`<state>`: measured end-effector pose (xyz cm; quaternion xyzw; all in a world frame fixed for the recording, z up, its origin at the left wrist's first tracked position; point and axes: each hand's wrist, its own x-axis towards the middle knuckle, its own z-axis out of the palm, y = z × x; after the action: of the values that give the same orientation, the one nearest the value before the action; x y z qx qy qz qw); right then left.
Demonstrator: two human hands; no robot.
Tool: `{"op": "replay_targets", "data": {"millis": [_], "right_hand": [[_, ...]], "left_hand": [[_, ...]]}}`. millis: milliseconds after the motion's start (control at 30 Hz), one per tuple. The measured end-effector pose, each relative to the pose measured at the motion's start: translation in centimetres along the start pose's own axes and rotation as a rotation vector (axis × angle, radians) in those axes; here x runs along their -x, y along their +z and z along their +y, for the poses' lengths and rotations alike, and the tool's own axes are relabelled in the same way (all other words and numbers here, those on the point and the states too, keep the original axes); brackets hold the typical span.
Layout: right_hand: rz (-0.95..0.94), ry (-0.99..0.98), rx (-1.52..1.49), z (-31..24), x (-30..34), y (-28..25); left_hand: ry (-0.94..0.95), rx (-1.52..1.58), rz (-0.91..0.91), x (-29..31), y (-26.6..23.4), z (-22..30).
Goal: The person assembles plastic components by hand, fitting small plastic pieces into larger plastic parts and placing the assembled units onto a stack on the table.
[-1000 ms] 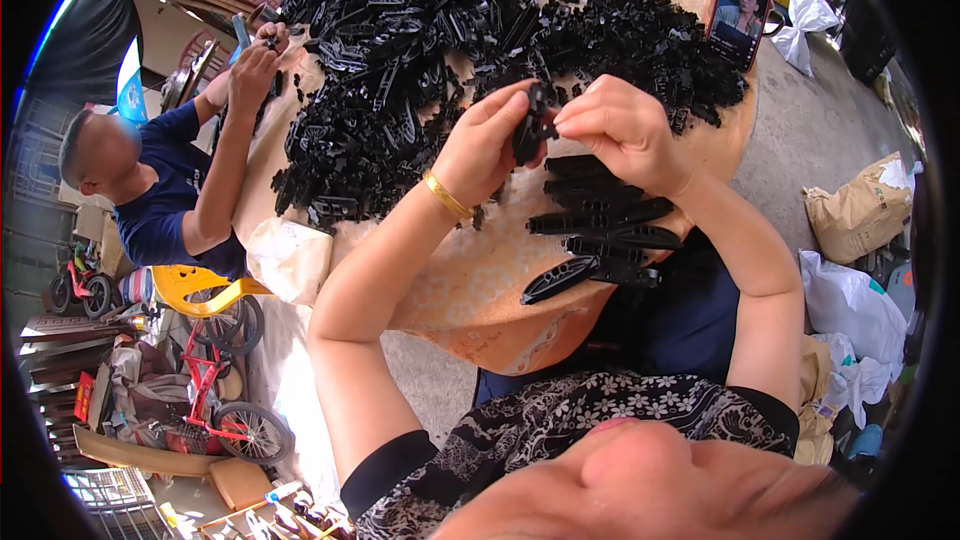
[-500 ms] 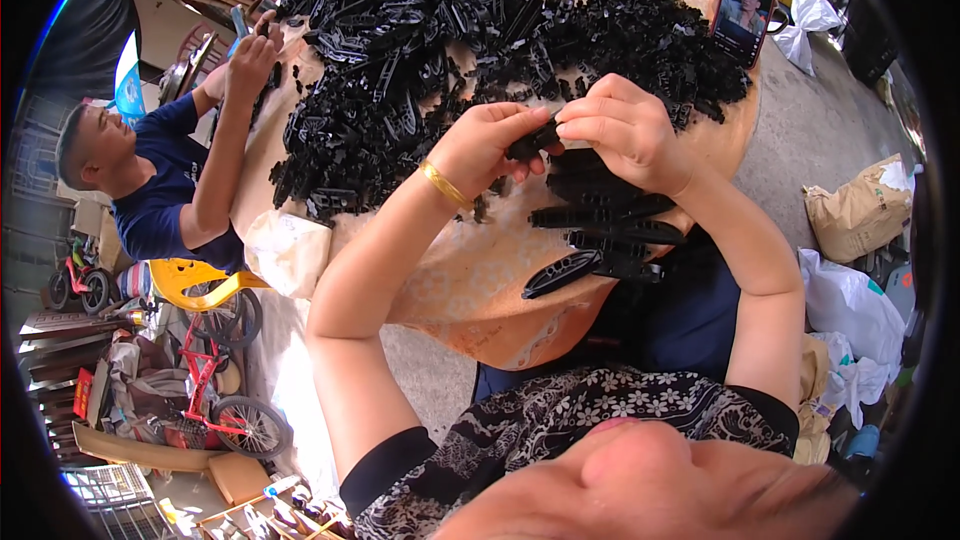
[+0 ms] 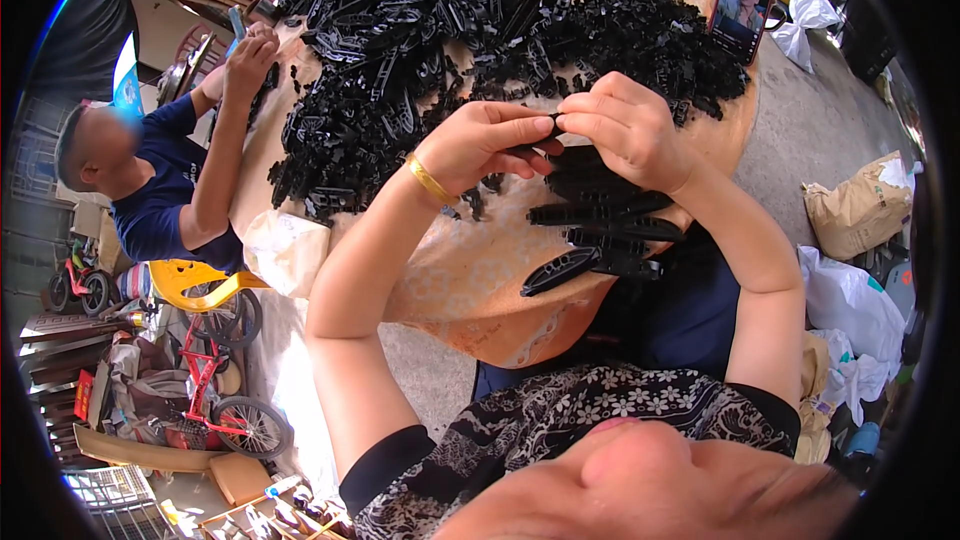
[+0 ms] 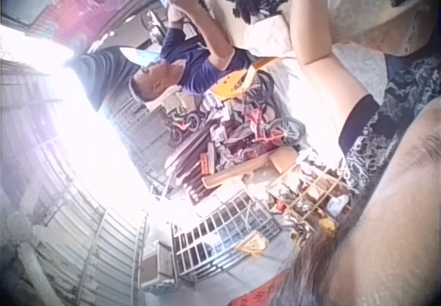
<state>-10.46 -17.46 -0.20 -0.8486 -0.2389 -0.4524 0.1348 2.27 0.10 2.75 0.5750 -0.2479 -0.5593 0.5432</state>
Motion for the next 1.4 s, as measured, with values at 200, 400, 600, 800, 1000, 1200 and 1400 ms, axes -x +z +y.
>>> {"op": "replay_targets", "data": {"millis": [200, 400, 600, 800, 1000, 1200, 1400], "right_hand": [[-0.027, 0.016, -0.002, 0.3, 0.2, 0.2], [-0.067, 0.368, -0.3, 0.1, 0.1, 0.9], [-0.237, 0.425, -0.293, 0.8, 0.9, 0.5], [-0.476, 0.43, -0.538, 1.5, 0.6, -0.8], [-0.602, 0.56, -0.848, 2.4, 1.2, 0.2], [-0.252, 0.376, 0.155, 2.5, 1.6, 0.9], [-0.416, 0.387, 0.242, 2.7, 2.3, 1.6]], "left_hand": [[0.058, -0.089, 0.032, 0.0, -0.1, 0.1], [0.409, -0.718, 0.257, -0.3, 0.9, -1.4], [0.717, -1.115, 0.421, -0.4, 2.1, -2.0], [0.482, -1.381, 0.553, 1.2, -1.4, 1.9], [-0.143, -1.888, 0.933, 0.6, -7.1, 1.2], [-0.072, -1.779, 0.828, -0.1, -8.1, 0.9], [0.029, -1.577, 0.841, -0.5, -6.2, 0.3]]}}
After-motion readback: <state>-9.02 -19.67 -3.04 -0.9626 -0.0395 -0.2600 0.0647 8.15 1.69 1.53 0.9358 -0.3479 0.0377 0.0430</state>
